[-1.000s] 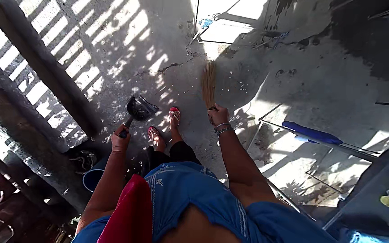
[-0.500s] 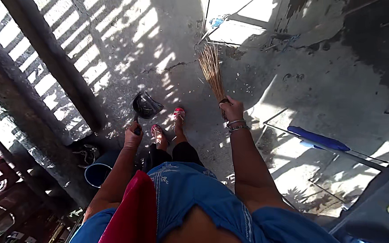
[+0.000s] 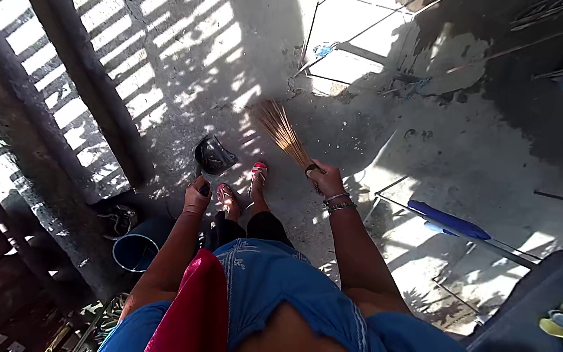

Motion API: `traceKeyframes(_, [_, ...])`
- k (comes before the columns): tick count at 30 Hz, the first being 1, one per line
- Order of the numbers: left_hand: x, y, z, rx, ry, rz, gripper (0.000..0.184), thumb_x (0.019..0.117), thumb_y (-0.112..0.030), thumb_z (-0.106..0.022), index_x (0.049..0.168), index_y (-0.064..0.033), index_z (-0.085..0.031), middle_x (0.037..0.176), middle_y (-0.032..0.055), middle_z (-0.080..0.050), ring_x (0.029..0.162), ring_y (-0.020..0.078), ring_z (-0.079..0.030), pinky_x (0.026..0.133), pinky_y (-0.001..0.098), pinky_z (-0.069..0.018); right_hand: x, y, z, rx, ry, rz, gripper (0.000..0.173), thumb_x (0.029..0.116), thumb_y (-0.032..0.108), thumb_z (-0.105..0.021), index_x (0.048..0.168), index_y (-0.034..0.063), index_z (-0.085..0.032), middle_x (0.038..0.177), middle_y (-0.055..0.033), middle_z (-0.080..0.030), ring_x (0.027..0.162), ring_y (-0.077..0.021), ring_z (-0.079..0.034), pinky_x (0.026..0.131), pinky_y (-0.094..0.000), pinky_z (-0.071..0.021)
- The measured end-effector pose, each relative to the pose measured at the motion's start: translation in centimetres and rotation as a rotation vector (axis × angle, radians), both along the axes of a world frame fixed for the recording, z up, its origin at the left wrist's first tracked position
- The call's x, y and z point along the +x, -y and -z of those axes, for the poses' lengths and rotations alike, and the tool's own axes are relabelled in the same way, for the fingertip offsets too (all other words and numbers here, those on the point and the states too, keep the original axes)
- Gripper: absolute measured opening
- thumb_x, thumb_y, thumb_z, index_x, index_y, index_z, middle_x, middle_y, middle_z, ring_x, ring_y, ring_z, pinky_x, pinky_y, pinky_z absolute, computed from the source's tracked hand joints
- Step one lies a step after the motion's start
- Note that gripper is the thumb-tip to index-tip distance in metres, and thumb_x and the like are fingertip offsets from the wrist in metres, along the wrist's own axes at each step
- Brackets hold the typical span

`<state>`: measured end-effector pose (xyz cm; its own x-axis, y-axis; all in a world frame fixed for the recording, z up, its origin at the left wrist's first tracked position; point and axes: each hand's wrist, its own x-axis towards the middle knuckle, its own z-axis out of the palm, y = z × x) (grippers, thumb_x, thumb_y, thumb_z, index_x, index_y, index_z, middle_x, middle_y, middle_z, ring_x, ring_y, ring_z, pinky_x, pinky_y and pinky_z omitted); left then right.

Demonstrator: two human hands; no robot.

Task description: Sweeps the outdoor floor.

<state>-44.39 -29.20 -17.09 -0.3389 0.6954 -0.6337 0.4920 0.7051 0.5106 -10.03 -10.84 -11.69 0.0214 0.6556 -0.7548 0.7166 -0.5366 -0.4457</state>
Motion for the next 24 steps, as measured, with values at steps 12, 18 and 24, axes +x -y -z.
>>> traceKeyframes(12, [-0.2, 0.5, 0.2, 0.016, -0.012, 0.01, 0.016, 0.0873, 0.001, -0.07, 0.104, 0.0027, -0.07, 0.126, 0.0234, -0.068, 0.115, 0.0402, -0.067, 0.099, 0.0614, -0.0496, -2.0, 5.1, -1.5, -0.228, -0.096, -0.101, 0.041, 0.1021, 0.023, -0.064, 0.143, 0.0188, -0.061, 0.083, -0.0123, -0.064, 0.049, -0.0136, -0.045, 0.045, -0.0294, -0.0394])
traceKeyframes(18, [-1.9, 2.2, -0.1, 0.035, 0.01, -0.019, 0.021, 0.0872, 0.002, -0.07, 0.108, 0.0039, -0.069, 0.126, 0.0239, -0.067, 0.119, 0.0387, -0.065, 0.102, 0.0593, -0.0477, 6.9, 3.8, -1.7, -0.042, -0.094, 0.358, 0.044, 0.1035, 0.019, -0.057, 0.147, 0.0133, -0.055, 0.084, -0.0085, -0.064, 0.046, -0.0082, -0.047, 0.04, -0.0237, -0.0391])
traceKeyframes(24, [-3.5, 4.3, 1.8, 0.128, 0.039, 0.0, 0.021, 0.0854, 0.001, -0.069, 0.106, 0.0074, -0.068, 0.121, 0.024, -0.069, 0.115, 0.0303, -0.066, 0.102, 0.0473, -0.0492, 9.7, 3.4, 0.8, 0.123, 0.111, 0.659, 0.053, 0.0968, 0.017, -0.063, 0.149, 0.0116, -0.053, 0.106, -0.015, -0.066, 0.064, -0.0165, -0.056, 0.054, -0.0351, -0.0498])
